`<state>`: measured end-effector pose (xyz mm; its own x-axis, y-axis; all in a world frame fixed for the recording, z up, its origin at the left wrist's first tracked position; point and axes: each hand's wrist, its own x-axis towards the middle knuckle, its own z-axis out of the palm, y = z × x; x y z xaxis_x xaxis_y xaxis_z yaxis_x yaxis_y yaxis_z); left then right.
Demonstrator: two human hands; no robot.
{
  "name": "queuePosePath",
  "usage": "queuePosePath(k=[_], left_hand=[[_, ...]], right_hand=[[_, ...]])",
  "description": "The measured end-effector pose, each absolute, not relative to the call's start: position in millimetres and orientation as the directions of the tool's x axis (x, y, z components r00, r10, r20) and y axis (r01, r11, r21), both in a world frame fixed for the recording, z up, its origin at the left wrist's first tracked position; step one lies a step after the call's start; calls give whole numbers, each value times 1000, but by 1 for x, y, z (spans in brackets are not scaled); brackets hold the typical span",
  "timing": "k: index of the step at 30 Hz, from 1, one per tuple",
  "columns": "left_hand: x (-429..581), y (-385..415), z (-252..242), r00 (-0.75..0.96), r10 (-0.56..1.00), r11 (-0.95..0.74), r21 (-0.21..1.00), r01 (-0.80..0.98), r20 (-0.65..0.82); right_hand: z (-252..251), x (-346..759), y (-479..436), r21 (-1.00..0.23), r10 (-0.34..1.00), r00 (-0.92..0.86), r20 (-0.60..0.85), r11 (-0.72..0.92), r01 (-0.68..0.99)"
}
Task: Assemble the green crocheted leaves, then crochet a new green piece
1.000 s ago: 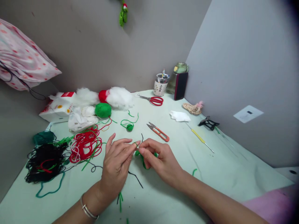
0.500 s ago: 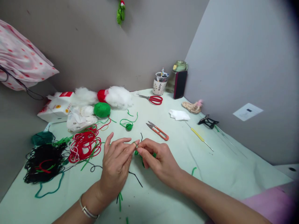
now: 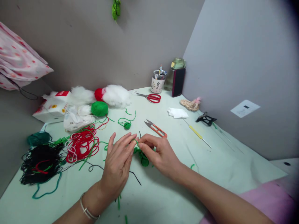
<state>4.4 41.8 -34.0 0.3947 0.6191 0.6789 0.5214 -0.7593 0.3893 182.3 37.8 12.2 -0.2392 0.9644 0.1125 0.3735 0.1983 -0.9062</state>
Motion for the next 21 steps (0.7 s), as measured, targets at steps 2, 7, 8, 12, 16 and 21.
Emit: queuePosePath(k=[2,7,8,12,16,21], left_hand=[[4,42,-35,407,617,-766,394,508,674],[3,42,-36,420,622,-760,381,527,660],[3,42,-36,423,622,-759,377,530,659],[3,43,-38,430,616,-762,361,537,660],[3,44,-39,454,614,-755,311,578,646],[7,43,-37,488,655,-712,255,654,577]], right_hand=[[11,184,39,-898,961,-244,128,217,383],[11,187,41,-916,963,-259,79,173,363],[11,187,42,-921,964,-258,68,160,356],[11,187,43,-934,967,-253,31,119,338],[11,188,45,-953,968,-251,-25,53,300],[9,189,47,-958,966,-253,-62,13,285]])
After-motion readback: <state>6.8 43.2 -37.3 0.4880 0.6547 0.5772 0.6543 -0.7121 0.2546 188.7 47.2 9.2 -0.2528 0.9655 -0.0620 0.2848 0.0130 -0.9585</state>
